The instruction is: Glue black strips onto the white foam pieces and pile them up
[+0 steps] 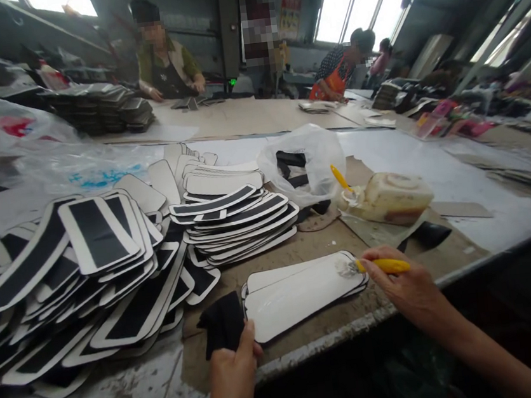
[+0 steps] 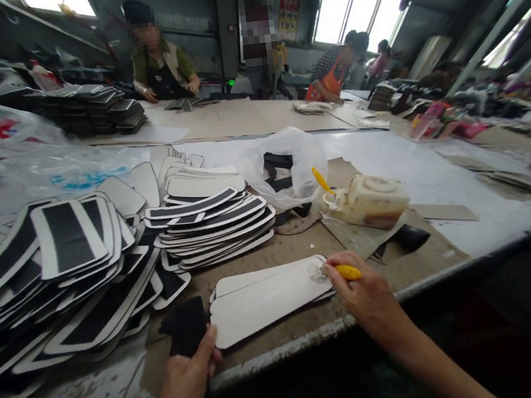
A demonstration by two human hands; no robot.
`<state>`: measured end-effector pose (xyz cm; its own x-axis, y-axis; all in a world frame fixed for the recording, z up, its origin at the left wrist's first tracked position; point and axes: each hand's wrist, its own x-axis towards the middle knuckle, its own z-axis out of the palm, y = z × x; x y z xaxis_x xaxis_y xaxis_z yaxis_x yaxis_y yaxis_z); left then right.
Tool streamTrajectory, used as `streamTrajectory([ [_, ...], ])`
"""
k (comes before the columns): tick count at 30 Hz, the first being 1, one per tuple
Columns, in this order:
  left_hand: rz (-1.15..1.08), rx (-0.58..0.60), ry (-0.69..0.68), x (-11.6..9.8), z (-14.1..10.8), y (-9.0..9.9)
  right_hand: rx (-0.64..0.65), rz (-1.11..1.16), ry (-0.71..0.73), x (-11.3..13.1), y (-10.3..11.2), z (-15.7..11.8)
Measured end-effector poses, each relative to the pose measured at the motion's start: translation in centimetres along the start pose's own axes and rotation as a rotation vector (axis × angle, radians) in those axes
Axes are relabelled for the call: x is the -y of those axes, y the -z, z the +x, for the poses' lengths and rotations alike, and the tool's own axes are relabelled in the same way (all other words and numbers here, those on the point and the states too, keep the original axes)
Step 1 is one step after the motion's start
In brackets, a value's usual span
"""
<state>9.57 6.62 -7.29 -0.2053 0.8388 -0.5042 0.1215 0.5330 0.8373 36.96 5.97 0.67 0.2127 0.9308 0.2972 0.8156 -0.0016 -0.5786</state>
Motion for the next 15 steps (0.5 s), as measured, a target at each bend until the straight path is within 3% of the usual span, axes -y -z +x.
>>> streamTrajectory([
  [4,-0.002,0.021,-0.002,0.1,0.3,-0.1,-0.034,-0.037,0.054,0.3,1.8,-0.4],
  [9,-0.06,-0.03,-0.097,-1.3,-0.4,0.9,-0.101,-0.048,0.062,3.4,3.6,-1.1],
  [12,-0.06,-0.01,-0.136,-2.3,-1.0,1.9,-0.047,0.02,0.041,5.3,3.2,-1.1],
  [15,-0.15,0.038,-0.156,-2.9,-2.4,2.2,0.116,0.171,0.007,6.4,1.0,-1.4],
])
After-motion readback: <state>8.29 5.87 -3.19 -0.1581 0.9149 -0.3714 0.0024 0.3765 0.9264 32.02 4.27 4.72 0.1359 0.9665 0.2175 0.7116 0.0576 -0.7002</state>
